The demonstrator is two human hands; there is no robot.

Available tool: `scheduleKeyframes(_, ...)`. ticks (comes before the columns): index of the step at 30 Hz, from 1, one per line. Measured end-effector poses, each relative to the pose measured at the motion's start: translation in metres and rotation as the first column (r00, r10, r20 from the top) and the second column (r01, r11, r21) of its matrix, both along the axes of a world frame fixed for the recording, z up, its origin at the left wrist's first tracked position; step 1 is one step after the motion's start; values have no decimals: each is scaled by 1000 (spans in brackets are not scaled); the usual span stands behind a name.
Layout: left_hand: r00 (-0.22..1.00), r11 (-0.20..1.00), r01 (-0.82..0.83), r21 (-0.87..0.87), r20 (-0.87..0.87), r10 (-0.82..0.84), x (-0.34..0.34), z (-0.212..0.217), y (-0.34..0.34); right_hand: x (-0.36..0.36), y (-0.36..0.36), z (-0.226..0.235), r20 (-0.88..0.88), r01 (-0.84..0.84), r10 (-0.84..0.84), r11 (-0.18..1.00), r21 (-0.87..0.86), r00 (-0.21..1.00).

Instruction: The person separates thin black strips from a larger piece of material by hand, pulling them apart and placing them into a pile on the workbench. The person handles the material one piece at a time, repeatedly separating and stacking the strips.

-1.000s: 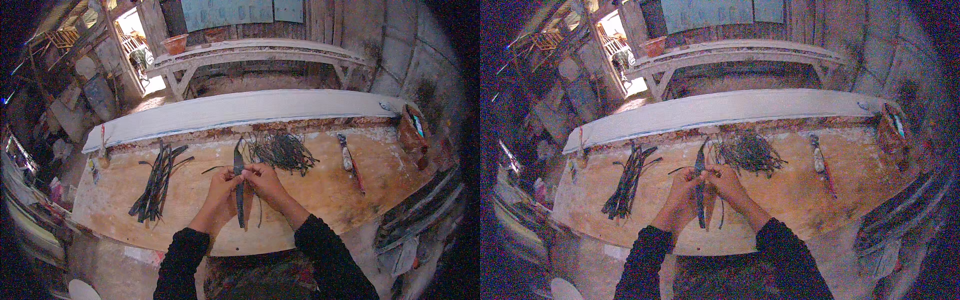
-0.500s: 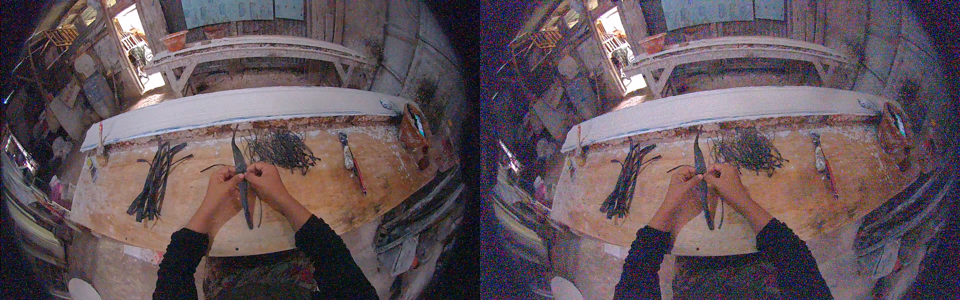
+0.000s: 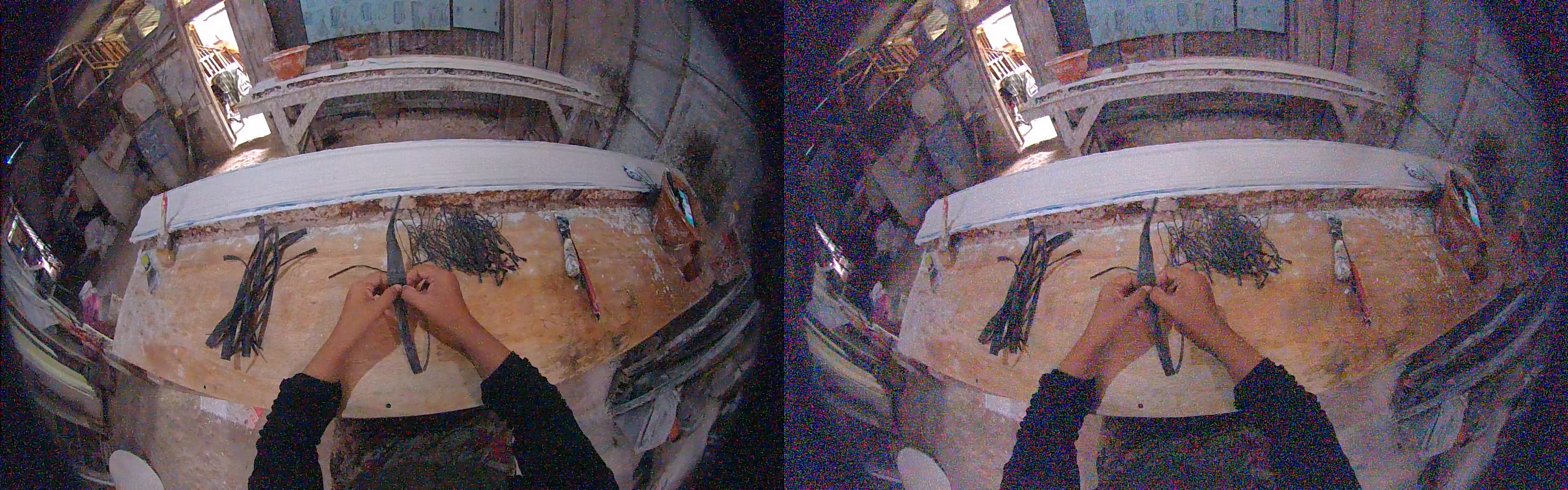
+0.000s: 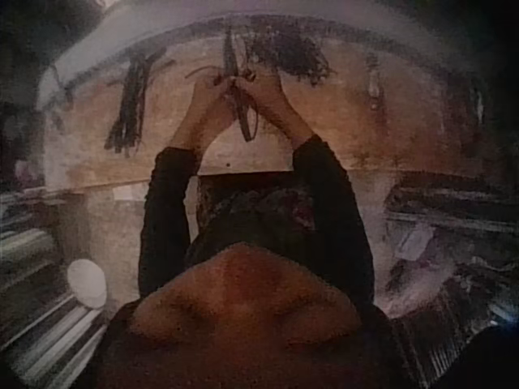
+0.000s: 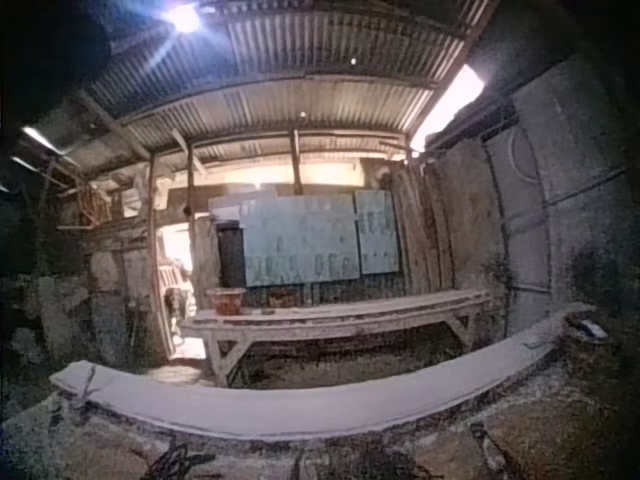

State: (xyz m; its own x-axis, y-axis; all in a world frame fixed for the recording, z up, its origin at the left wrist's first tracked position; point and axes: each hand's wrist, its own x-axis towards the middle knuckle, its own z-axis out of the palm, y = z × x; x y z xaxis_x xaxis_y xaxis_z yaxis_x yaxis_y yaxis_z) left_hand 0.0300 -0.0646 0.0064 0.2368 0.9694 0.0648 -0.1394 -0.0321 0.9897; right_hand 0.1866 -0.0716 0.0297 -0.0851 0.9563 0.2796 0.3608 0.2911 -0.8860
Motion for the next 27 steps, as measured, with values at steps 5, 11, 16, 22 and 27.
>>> scheduleKeyframes(5, 996, 999, 43, -32, -75, -45, 3, 17, -6, 2, -3, 9, 11, -39, 40, 998, -57, 999)
scheduleKeyframes(11, 997, 997, 61, 51, 42, -63, 1, -2, -2, 0, -2, 6, 129, -32, 26, 998, 47, 991)
scheduleKeyframes(16, 948, 957, 179, -227, 299, -106, 3, 41, -17, 2, 1, 4, 113, -21, 28, 998, -61, 993)
scheduleKeyframes(22, 823, 985, 170, 11, 548, -148, -57, 38, -2, 4, 5, 0, 139, -88, 118, 974, -209, 983)
scheduleKeyframes(27, 421, 959, 104, 263, 862, -282, -126, 58, -3, 4, -1, 4, 130, -101, 151, 937, -334, 980)
